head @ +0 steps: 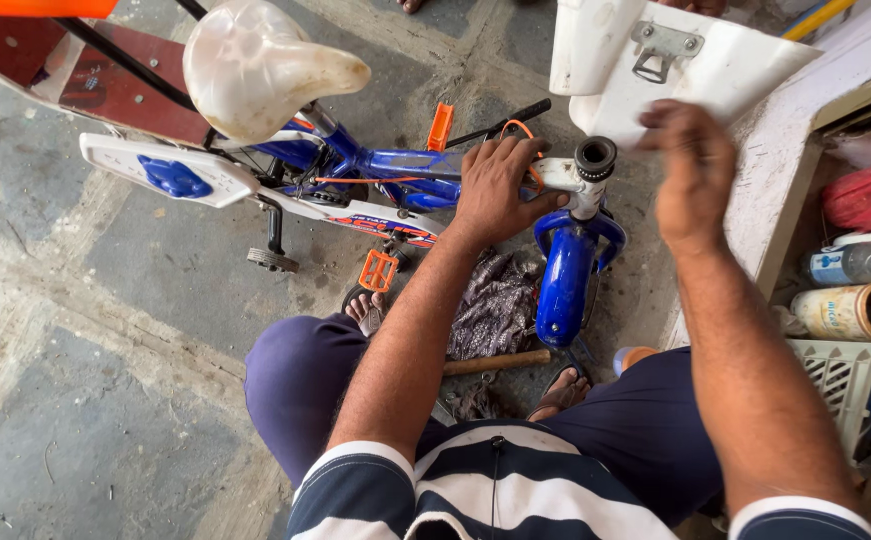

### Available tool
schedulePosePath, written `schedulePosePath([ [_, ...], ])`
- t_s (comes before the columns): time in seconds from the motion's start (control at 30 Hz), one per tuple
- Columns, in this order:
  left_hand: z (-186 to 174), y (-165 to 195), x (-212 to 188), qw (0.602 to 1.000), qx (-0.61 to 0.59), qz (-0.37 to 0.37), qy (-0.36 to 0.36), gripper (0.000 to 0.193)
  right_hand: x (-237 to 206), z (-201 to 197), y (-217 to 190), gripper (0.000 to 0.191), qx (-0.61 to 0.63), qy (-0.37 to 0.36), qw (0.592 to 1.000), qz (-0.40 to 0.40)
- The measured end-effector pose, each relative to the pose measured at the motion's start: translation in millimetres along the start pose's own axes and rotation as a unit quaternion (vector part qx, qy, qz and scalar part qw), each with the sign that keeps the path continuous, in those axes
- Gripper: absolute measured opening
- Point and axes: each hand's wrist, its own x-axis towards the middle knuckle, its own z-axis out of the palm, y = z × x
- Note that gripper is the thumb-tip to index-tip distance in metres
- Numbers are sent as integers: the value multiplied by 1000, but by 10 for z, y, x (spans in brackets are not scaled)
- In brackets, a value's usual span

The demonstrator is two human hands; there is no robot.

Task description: The person uses a wrench and pliers to loosen and tighten bolts on the front fork and handlebar stem of a blue bicycle. They repeatedly adjust the front basket and wipe the fork area with a cloth while seated on the floor.

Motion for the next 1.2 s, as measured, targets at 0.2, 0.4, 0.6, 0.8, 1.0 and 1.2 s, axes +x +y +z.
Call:
schedulePosePath([
  [0.2, 25, 5, -5, 1000, 9, -3, 1, 73, -28, 15, 190, 48, -54, -32, 987, -150],
  [0.4, 15, 15, -6, 1000, 6, 4, -3, 74, -15, 55, 347, 47, -12, -53, 979, -197],
  [0.6, 43, 27, 12, 1000, 3, 3, -5, 73, -56, -8, 383, 50, -22, -45, 978, -203],
  [0.8, 97, 53, 49, 1000, 5, 4, -7, 73, -24, -15, 403, 55, -84, 22, 971, -222],
  [1.0, 125, 70, 59, 1000, 10, 4, -9, 72, -47, -23, 390, 47, 2, 36, 987, -157],
  [1.2, 151, 81, 58, 1000, 16, -5, -22, 71, -99, -43, 384, 56, 9, 78, 992, -99],
])
